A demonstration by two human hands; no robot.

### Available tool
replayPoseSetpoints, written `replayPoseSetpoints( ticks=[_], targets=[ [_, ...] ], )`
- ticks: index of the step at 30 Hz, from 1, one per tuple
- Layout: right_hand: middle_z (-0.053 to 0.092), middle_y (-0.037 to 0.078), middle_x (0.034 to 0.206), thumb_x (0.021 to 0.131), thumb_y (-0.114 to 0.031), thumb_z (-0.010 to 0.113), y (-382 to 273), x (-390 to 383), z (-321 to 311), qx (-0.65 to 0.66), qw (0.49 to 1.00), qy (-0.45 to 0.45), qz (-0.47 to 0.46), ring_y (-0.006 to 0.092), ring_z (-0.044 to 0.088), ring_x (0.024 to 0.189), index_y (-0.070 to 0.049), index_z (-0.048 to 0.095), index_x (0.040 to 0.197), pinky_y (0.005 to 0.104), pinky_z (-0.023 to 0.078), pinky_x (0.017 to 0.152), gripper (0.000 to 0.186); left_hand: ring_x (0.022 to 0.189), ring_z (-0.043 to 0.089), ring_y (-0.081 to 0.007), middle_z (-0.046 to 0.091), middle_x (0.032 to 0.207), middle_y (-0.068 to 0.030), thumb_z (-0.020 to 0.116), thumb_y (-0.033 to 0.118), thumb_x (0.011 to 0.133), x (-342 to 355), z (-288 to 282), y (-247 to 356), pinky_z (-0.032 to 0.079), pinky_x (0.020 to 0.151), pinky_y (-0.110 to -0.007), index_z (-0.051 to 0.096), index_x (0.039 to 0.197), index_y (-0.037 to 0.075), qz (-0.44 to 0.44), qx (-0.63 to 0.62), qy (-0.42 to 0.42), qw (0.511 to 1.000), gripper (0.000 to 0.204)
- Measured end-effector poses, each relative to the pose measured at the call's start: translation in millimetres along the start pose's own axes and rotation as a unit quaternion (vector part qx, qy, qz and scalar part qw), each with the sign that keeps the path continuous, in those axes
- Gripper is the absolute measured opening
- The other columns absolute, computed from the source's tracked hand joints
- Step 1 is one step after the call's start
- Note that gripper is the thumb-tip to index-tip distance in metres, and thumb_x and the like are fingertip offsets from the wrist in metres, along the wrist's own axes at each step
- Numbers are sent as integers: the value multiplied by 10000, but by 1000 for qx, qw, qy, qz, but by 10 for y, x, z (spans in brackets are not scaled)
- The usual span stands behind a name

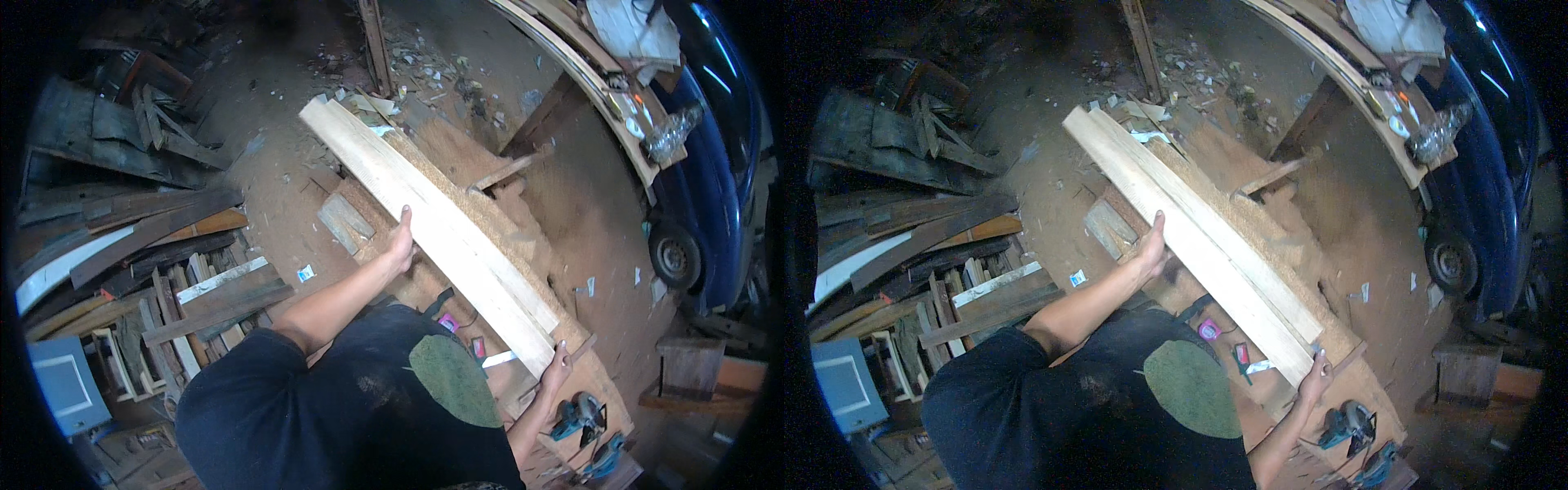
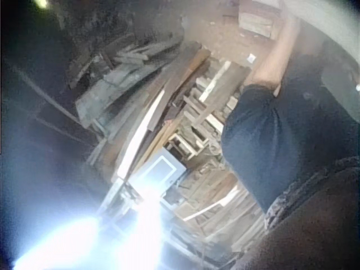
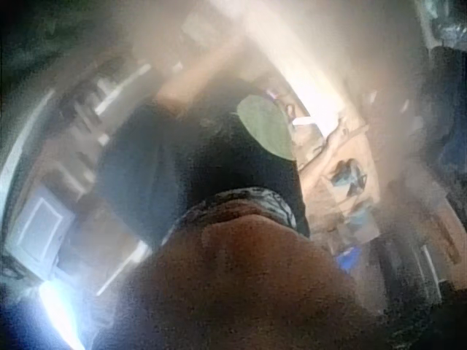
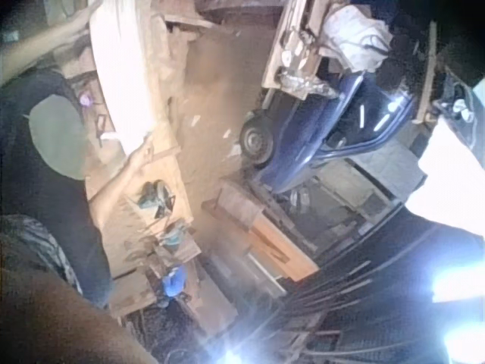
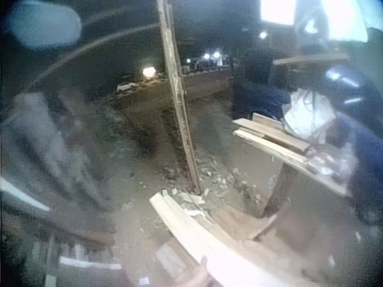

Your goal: The person measures and marks wooden planks with a tape measure and pencil, then uses a circular saw to cut the planks to size. The person stacks the cut pieces on the workbench.

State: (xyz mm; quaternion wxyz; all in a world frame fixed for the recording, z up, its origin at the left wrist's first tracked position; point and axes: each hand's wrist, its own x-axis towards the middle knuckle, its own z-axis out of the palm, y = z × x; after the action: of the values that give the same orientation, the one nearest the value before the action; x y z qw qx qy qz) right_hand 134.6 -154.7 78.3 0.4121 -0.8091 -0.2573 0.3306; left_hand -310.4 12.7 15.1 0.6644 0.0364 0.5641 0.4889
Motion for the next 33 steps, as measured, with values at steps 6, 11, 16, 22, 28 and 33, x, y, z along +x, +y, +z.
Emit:
replayPoseSetpoints(
  ticks=[6, 11, 16, 22, 28, 33],
  targets=[
    [715, 129, 1063, 991, -370, 733, 720, -227, -255, -74, 996, -7, 48, 190, 608, 1031, 62, 725, 1083, 345, 463, 974, 442, 1473, 430, -325, 416, 1614, -166, 257, 566, 1125, -138, -557, -406, 391, 1189, -550, 264, 1620, 47, -100, 35, -24, 994, 717],
    [718, 217, 1211, 938, -445, 768, 886, -289, 86, -185, 979, 60, 63, 248, 632, 1175, 69, 702, 1262, 393, 450, 1053, 611, 1469, 429, -355, 379, 1635, -185, 294, 596, 1109, 195, -615, -759, 321, 1241, -556, 245, 1630, 61, -154, 65, 70, 983, 749],
    [738, 170, 1076, 890, -516, 793, 1291, -103, 396, -50, 992, -75, 87, 268, 678, 1066, 29, 736, 1184, 383, 510, 962, 622, 1447, 433, -414, 383, 1616, -223, 275, 530, 1130, 865, -1054, -1018, 373, 1198, -604, 292, 1605, 46, -151, 51, 20, 987, 678],
    [715, 150, 1112, 947, -266, 714, 1690, 165, 871, -54, 992, -34, 113, 236, 648, 1068, 62, 595, 1384, 336, 501, 956, 559, 1334, 539, -410, 483, 1504, -236, 334, 362, 1150, 1387, -1271, -846, 475, 1126, -600, 377, 1520, -11, -181, 30, 17, 983, 527],
    [725, 181, 1101, 901, -153, 675, 2325, 377, 674, -89, 975, -90, 183, 301, 700, 923, 116, 496, 1476, 365, 562, 820, 660, 1287, 570, -373, 534, 1434, -215, 369, 281, 1142, 1717, -1275, -965, 498, 1117, -575, 428, 1461, -26, -193, 39, 36, 980, 447],
    [740, 220, 1038, 830, -178, 757, 1959, 16, 1017, -249, 960, -64, 108, 286, 722, 950, 92, 636, 1229, 374, 565, 847, 497, 1289, 576, -320, 555, 1432, -162, 395, 295, 1138, 1586, -1154, -844, 510, 1112, -539, 447, 1470, 21, -180, 102, 76, 975, 433]
  ],
)
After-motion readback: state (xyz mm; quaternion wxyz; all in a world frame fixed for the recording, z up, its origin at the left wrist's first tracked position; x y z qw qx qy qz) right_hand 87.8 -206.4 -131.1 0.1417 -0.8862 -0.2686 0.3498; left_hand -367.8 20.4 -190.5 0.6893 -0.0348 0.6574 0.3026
